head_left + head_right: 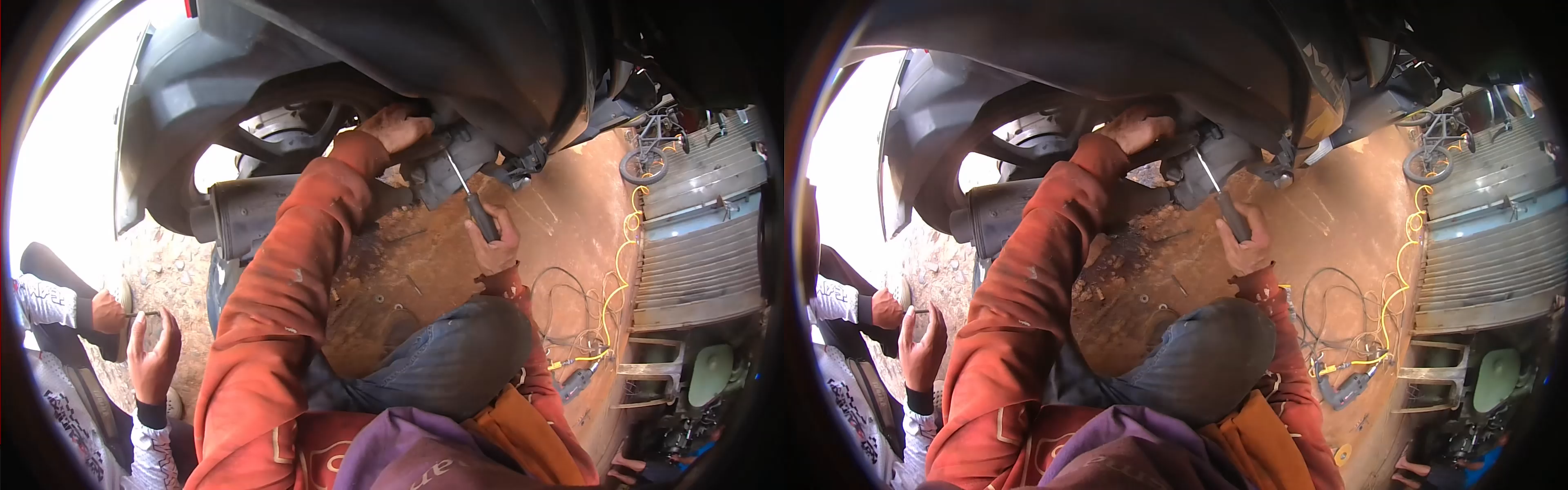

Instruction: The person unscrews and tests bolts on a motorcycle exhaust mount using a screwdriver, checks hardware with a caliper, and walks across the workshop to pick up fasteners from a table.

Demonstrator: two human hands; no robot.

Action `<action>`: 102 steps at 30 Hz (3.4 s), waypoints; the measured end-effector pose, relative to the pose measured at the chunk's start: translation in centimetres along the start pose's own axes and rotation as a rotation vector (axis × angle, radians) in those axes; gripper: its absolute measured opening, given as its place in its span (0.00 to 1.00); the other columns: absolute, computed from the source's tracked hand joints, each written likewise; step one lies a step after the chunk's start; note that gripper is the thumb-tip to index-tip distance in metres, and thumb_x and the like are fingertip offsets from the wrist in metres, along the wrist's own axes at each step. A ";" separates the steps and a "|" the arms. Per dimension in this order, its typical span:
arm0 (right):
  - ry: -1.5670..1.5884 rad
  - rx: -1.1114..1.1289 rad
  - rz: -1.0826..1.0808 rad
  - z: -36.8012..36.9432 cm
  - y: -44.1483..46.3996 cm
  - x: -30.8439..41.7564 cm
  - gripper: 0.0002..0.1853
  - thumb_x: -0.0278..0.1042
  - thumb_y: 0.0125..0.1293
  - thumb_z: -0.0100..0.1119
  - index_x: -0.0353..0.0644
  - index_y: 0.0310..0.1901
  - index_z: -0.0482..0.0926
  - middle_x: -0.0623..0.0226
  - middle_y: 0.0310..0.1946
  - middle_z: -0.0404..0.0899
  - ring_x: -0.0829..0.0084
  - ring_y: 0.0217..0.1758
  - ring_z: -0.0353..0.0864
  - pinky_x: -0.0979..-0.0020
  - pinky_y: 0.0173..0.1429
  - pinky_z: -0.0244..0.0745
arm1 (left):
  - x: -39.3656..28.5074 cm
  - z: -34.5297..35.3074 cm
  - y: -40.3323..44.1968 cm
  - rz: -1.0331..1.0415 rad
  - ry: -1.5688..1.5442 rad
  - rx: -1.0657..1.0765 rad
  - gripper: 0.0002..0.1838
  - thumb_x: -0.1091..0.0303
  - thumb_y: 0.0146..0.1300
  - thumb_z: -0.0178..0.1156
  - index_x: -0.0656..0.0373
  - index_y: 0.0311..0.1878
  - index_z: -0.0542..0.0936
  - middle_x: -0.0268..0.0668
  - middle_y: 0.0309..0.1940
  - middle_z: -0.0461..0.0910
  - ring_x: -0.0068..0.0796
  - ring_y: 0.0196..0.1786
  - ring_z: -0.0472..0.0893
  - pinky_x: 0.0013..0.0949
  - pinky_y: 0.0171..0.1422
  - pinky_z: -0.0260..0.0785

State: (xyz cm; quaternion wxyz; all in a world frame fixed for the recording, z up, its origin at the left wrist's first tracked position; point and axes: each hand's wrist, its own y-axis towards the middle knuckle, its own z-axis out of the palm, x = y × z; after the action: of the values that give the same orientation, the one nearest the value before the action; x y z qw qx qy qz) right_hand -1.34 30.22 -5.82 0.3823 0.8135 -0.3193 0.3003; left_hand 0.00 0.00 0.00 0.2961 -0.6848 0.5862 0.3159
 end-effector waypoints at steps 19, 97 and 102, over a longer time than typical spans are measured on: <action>-0.397 -0.032 -0.268 -3.2 1.8 2.8 0.18 0.23 0.57 0.67 0.37 0.51 0.79 0.56 0.43 0.78 0.52 0.43 0.81 0.60 0.45 0.77 | 0.8 4.3 4.2 -0.007 0.125 -0.458 0.18 0.65 0.59 0.54 0.49 0.52 0.82 0.48 0.51 0.81 0.52 0.57 0.78 0.44 0.63 0.72; 1.136 0.346 0.759 -3.8 2.0 2.2 0.12 0.34 0.67 0.60 0.33 0.45 0.78 0.55 0.36 0.82 0.70 0.34 0.82 0.70 0.33 0.75 | 1.1 4.2 6.2 -0.091 0.301 -0.413 0.17 0.61 0.57 0.57 0.59 0.45 0.84 0.50 0.50 0.81 0.51 0.55 0.80 0.44 0.59 0.74; -0.046 -0.115 0.083 -1.8 0.8 4.1 0.10 0.29 0.64 0.63 0.37 0.46 0.78 0.60 0.37 0.79 0.72 0.31 0.82 0.68 0.32 0.74 | 1.3 4.0 6.7 -0.101 0.257 -0.394 0.16 0.62 0.57 0.57 0.59 0.45 0.84 0.50 0.50 0.82 0.50 0.55 0.81 0.44 0.59 0.75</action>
State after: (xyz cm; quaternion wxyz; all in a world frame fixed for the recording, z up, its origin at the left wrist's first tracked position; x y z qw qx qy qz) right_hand 0.13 30.11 -1.47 0.4082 0.7830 -0.3780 0.2781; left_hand -6.80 1.38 -3.73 0.0951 -0.7924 0.5111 0.3191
